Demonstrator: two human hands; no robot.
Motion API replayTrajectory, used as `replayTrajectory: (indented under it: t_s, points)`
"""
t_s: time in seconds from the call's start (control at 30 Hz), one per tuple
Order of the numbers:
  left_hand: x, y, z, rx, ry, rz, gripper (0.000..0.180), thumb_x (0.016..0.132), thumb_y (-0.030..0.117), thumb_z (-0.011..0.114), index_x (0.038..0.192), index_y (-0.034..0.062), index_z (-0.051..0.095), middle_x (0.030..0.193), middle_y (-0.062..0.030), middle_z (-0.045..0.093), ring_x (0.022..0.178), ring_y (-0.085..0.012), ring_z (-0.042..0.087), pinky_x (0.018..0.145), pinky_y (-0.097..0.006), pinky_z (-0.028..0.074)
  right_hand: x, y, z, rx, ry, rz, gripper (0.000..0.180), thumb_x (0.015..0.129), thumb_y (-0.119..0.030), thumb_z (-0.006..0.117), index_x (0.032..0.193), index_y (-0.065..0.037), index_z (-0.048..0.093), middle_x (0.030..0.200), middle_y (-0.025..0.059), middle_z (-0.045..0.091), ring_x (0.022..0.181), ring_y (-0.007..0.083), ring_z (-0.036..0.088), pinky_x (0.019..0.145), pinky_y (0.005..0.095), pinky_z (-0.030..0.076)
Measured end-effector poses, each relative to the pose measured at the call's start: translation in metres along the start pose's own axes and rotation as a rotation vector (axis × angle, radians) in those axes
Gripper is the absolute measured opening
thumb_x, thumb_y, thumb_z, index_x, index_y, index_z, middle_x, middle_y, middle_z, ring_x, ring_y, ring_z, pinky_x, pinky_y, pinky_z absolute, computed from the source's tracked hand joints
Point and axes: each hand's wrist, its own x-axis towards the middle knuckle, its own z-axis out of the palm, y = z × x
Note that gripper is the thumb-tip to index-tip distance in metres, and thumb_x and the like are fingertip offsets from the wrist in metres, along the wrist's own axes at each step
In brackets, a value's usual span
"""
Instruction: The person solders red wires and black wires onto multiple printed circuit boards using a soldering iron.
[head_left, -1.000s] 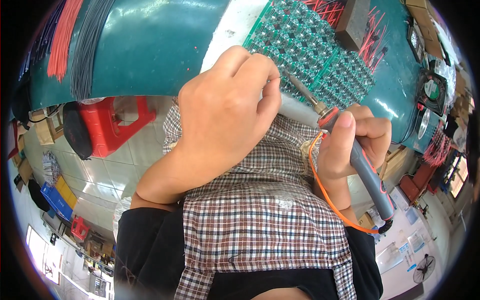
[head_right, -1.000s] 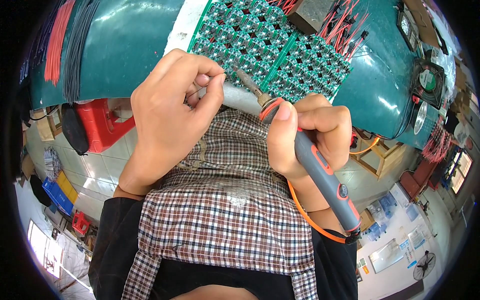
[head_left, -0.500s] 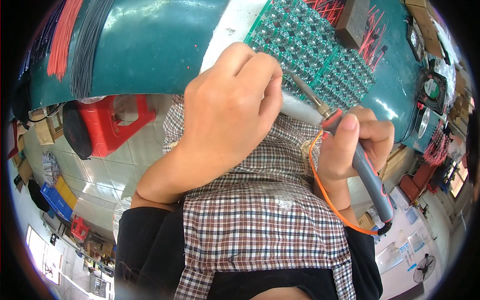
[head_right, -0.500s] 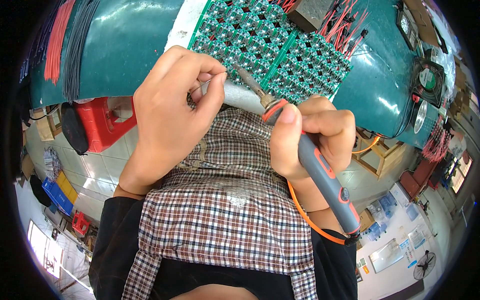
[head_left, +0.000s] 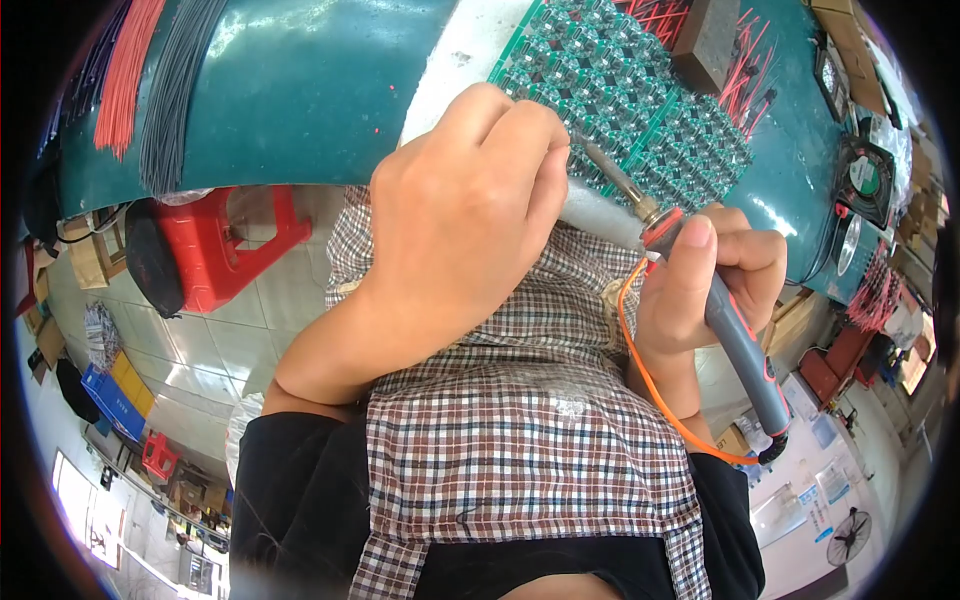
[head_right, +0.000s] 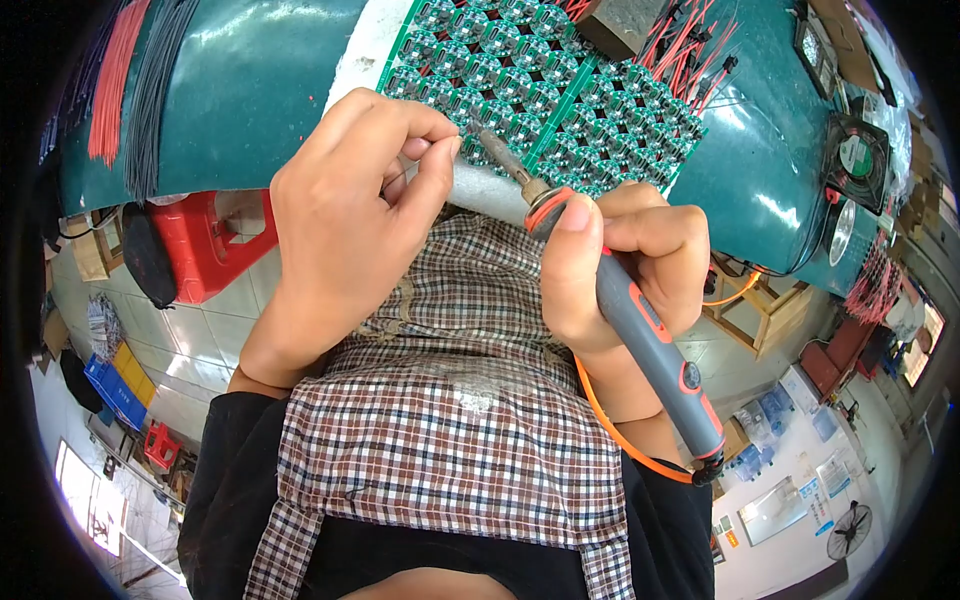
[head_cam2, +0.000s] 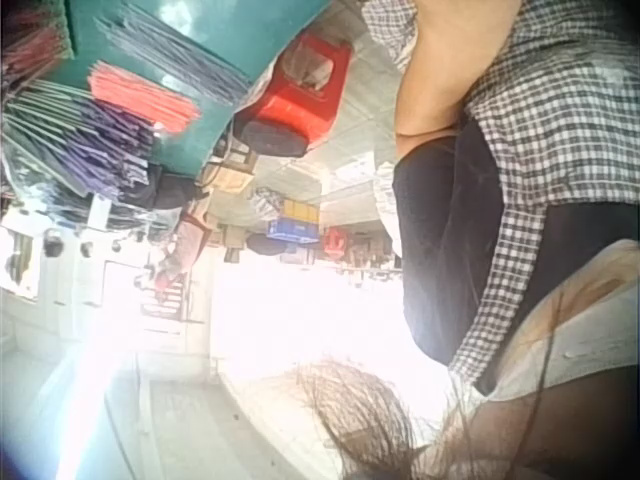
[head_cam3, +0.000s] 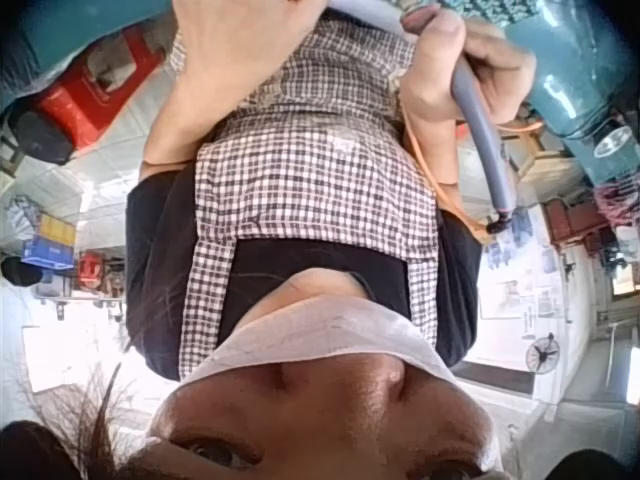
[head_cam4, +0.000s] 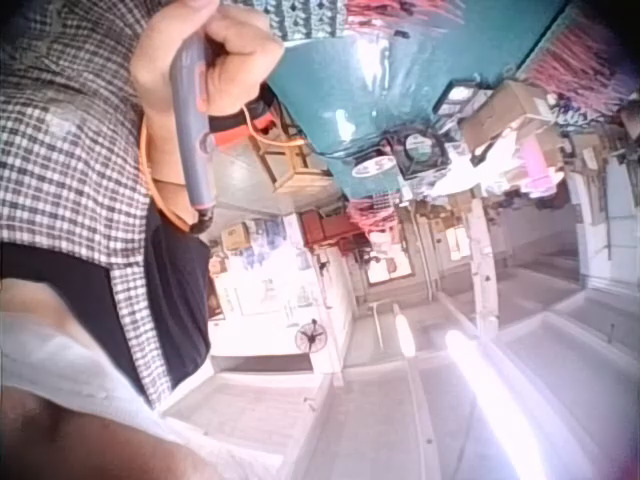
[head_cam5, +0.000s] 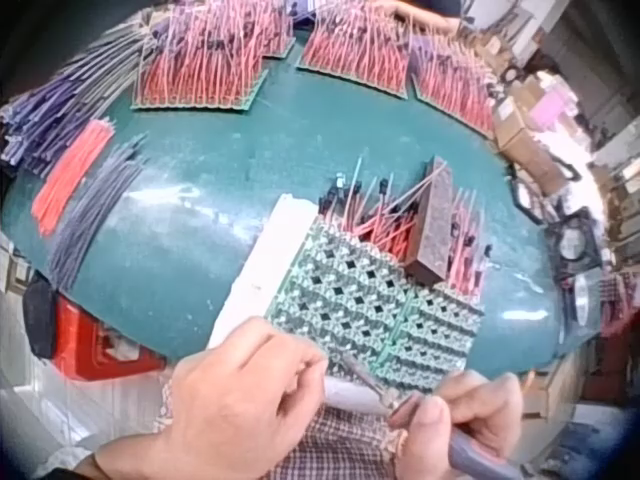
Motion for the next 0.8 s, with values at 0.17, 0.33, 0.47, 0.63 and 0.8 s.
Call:
replayTrajectory:
  t_s: [0.17,0.33,0.47,0.63,0.8]
  points:
    - [0.000,-0.005,0.005,-0.020,0.038,0.059,0.011,0.083,0.004,0.075,0.090,0.0089,0.069,0.082,-0.0007,0.063,0.052,-0.0090,0.053,0.049,-0.024,0.044,0.000,-0.002,0.002,0.011,0.007,0.010,0.028,0.090,0.000,0.067,0.090,-0.007,0.040,0.066,0.0058,0.055,0.055,0.0090,0.047,0.052,0.0244,0.037]
    - [-0.007,0.000,-0.009,-0.053,-0.030,-0.010,0.012,0.082,0.000,0.074,0.090,0.0074,0.069,0.084,-0.0020,0.063,0.060,-0.0078,0.057,0.051,-0.023,0.045,-0.002,-0.013,-0.001,0.007,0.091,0.015,0.027,0.091,-0.010,0.064,0.080,-0.009,0.039,0.063,0.0025,0.049,0.056,0.0082,0.039,0.055,0.0272,0.035]
    - [-0.016,-0.003,-0.011,-0.077,-0.056,-0.024,0.012,0.082,-0.001,0.074,0.090,0.0058,0.068,0.084,-0.0034,0.062,0.065,-0.0080,0.060,0.052,-0.022,0.047,-0.011,-0.018,0.000,0.015,0.047,0.084,0.026,0.091,-0.011,0.063,0.082,-0.010,0.038,0.062,0.0024,0.048,0.057,0.0082,0.037,0.056,0.0281,0.031]
    - [-0.016,-0.003,-0.007,-0.091,-0.040,-0.018,0.012,0.082,-0.002,0.074,0.090,0.0054,0.068,0.085,-0.0033,0.063,0.065,-0.0084,0.060,0.052,-0.023,0.048,-0.011,-0.008,-0.002,0.025,-0.048,-0.015,0.029,0.087,0.003,0.066,0.088,-0.006,0.039,0.064,0.0046,0.054,0.052,0.0090,0.044,0.050,0.0248,0.034]
    - [-0.017,-0.006,-0.002,-0.093,-0.037,-0.009,0.013,0.081,-0.002,0.074,0.090,0.0057,0.068,0.085,-0.0034,0.063,0.065,-0.0086,0.061,0.052,-0.023,0.048,-0.012,-0.010,0.009,0.026,0.077,0.065,0.025,0.091,-0.005,0.063,0.081,-0.008,0.040,0.059,0.0021,0.047,0.053,0.0074,0.038,0.053,0.0269,0.030]
